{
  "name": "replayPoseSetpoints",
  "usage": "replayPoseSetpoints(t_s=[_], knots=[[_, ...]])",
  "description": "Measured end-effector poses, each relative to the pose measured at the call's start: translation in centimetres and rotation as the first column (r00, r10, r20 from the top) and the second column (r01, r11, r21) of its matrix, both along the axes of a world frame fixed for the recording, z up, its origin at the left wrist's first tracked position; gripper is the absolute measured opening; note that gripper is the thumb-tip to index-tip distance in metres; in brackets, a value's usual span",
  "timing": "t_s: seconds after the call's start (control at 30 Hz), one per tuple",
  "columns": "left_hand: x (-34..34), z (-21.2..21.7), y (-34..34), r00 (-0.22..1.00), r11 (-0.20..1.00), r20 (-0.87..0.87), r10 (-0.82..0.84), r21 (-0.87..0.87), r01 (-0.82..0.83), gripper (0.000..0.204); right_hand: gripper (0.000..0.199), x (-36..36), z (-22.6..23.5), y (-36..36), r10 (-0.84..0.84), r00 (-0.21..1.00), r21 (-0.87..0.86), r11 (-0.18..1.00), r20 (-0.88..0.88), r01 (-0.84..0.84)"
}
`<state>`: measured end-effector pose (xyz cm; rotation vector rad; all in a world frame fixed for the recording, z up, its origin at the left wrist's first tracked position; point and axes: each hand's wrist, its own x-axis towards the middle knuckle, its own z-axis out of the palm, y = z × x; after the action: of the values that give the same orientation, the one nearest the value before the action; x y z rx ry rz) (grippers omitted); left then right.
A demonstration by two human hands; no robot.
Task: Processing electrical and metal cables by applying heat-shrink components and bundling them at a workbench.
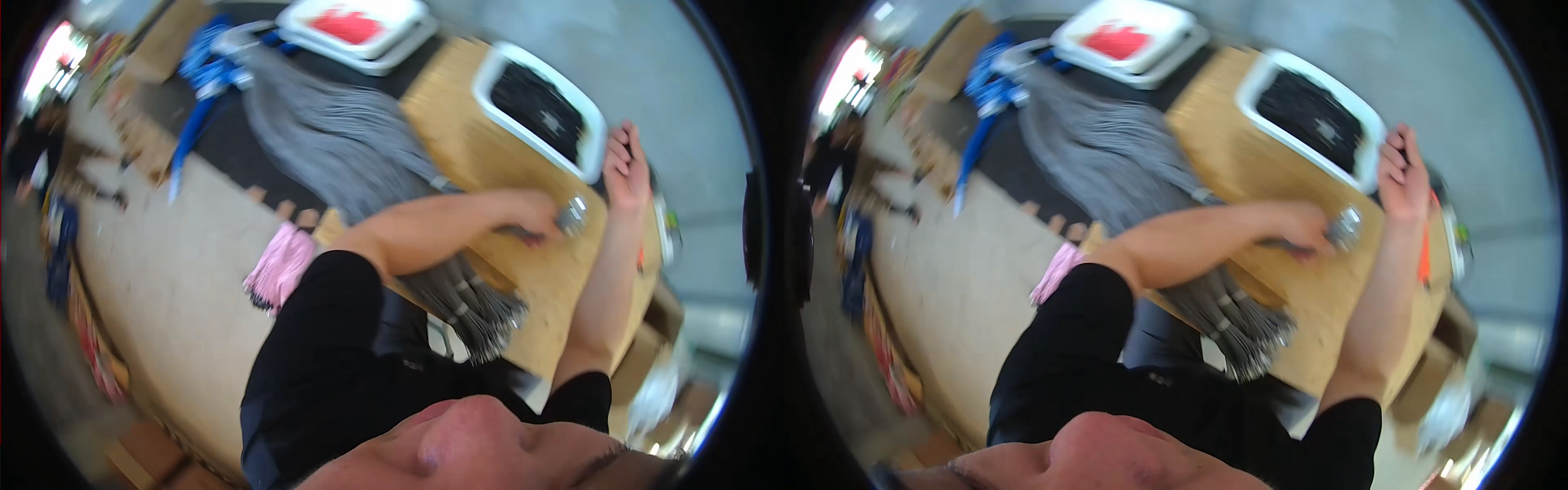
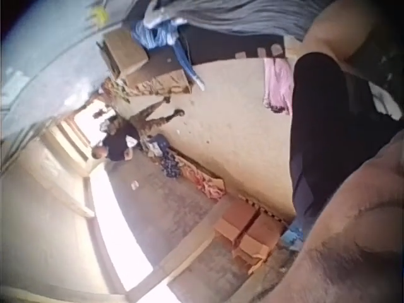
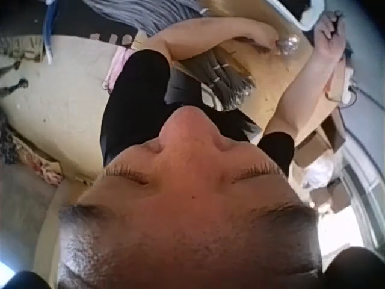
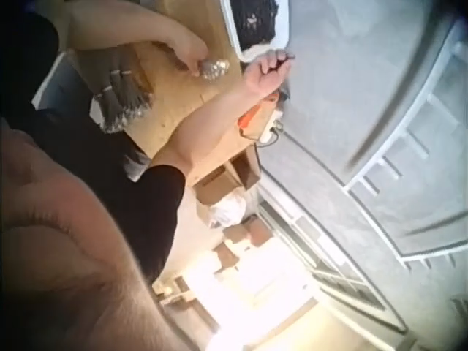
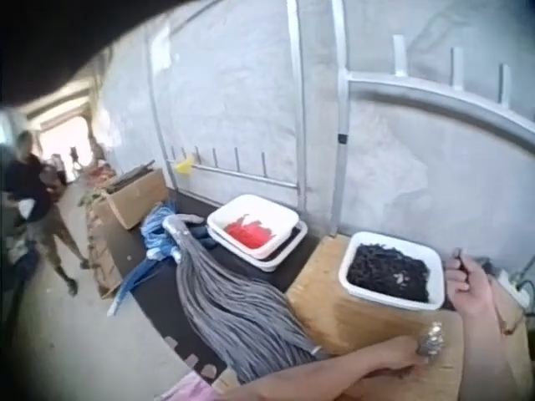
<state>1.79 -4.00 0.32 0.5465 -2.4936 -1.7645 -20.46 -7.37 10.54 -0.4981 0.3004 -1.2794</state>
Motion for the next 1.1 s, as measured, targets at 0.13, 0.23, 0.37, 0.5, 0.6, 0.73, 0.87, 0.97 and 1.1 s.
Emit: replayPoseSetpoints(t_s=[0.13,0.23,0.37,0.5,0.6,0.73,0.87,0.97,1.1], knots=[[1.9,0.3,-0.4,0.99,0.954,0.001,0.138,0.267,-0.133,0.033,0.023,-3.9,-0.5,11.5,-0.256,0.953,0.006,0.966,-0.16,0.26],[1.1,0.8,-0.6,0.983,0.928,-0.012,0.183,0.332,-0.169,0.029,0.024,-7.1,-2.5,20.9,-0.5,0.475,-0.063,0.734,-0.725,0.676],[1.1,1.9,0.3,0.969,0.895,0.057,0.24,0.373,-0.243,0.024,0.018,-6.7,-5.7,30.8,-0.197,-0.557,-0.526,0.668,-0.807,0.526],[0.9,2.5,1.1,0.961,0.896,0.073,0.267,0.348,-0.276,0.021,0.014,-4.3,-7.9,36.5,-0.202,-0.7,-0.578,0.735,-0.685,0.354],[0.6,2.7,1.7,0.963,0.909,0.092,0.252,0.317,-0.268,0.02,0.014,-4.4,-9.3,37.5,-0.123,-0.784,-0.553,0.774,-0.609,0.308],[0.3,2.4,1.7,0.944,0.914,0.156,0.289,0.248,-0.321,0.018,0.014,-5.8,-11.2,37.8,-0.056,-0.828,-0.543,0.779,-0.558,0.313],[-0.1,2.5,1.3,0.947,0.915,0.135,0.29,0.249,-0.316,0.018,0.015,-9.2,-12.5,37.7,0.114,-0.839,-0.516,0.742,-0.533,0.429],[-0.9,2.9,0.1,0.948,0.932,0.136,0.287,0.189,-0.309,0.018,0.018,-13.9,-13.5,36.8,0.248,-0.812,-0.503,0.679,-0.528,0.534],[-1.8,3.7,-1.6,0.923,0.9,0.159,0.351,0.216,-0.379,0.016,0.02,-18.5,-12.4,34.6,0.332,-0.785,-0.493,0.633,-0.523,0.597]])
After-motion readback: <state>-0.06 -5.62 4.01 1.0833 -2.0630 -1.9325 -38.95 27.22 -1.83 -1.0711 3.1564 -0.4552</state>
